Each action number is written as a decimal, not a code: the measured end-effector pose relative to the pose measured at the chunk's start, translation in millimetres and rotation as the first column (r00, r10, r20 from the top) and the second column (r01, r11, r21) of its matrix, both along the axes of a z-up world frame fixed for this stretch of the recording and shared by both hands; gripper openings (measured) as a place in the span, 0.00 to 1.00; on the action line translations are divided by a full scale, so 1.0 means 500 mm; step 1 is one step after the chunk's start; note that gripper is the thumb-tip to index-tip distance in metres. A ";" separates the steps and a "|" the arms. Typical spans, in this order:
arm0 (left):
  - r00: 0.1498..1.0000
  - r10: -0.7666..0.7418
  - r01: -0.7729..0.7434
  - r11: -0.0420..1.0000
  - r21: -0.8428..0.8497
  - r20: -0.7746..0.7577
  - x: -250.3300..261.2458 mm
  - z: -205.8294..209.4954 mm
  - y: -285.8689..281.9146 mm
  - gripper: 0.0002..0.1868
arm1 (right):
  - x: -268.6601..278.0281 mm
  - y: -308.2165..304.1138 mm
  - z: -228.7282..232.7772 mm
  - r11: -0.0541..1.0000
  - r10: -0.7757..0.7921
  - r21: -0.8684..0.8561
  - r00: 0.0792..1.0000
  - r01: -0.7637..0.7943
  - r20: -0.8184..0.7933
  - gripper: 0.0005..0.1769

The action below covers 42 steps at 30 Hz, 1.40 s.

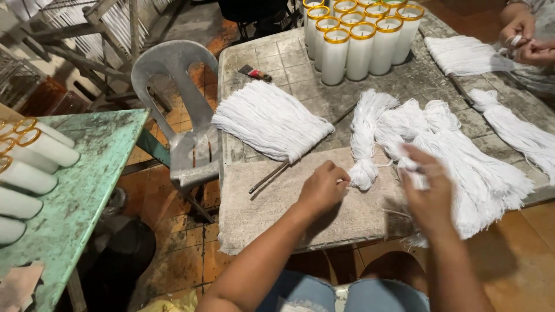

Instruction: Tying bundles of cotton wicks onto a metal rod in preparation for wax dipping.

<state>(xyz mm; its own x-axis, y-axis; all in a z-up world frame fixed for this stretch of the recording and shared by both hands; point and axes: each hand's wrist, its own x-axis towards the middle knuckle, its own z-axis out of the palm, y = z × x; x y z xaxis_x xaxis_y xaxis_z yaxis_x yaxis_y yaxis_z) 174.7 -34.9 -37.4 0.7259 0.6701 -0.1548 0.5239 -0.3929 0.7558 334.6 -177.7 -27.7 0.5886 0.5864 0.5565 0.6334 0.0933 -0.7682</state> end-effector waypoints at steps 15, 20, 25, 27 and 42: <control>0.999 -0.033 0.039 0.951 0.308 -0.024 0.056 -0.103 0.024 0.12 | -0.037 0.084 -0.117 0.849 0.175 -0.489 0.980 -0.200 -0.098 0.45; 0.671 0.345 0.129 0.817 -0.562 0.656 -0.042 -0.090 0.034 0.07 | -0.052 0.076 -0.081 0.816 0.135 -0.553 0.985 -0.171 -0.105 0.45; 0.260 0.544 0.174 0.786 -0.593 0.798 -0.329 -0.038 0.185 0.14 | -0.043 0.086 -0.094 0.813 0.123 -0.564 0.990 -0.142 -0.071 0.42; 0.052 0.602 0.194 0.777 -0.599 0.797 -0.436 0.016 0.202 0.17 | -0.051 0.081 -0.092 0.808 0.125 -0.573 0.991 -0.134 -0.055 0.41; 0.406 0.694 0.104 0.612 -0.784 0.595 -0.106 -0.042 -0.038 0.04 | -0.185 0.109 -0.133 0.810 0.419 0.146 0.388 -0.567 -0.821 0.20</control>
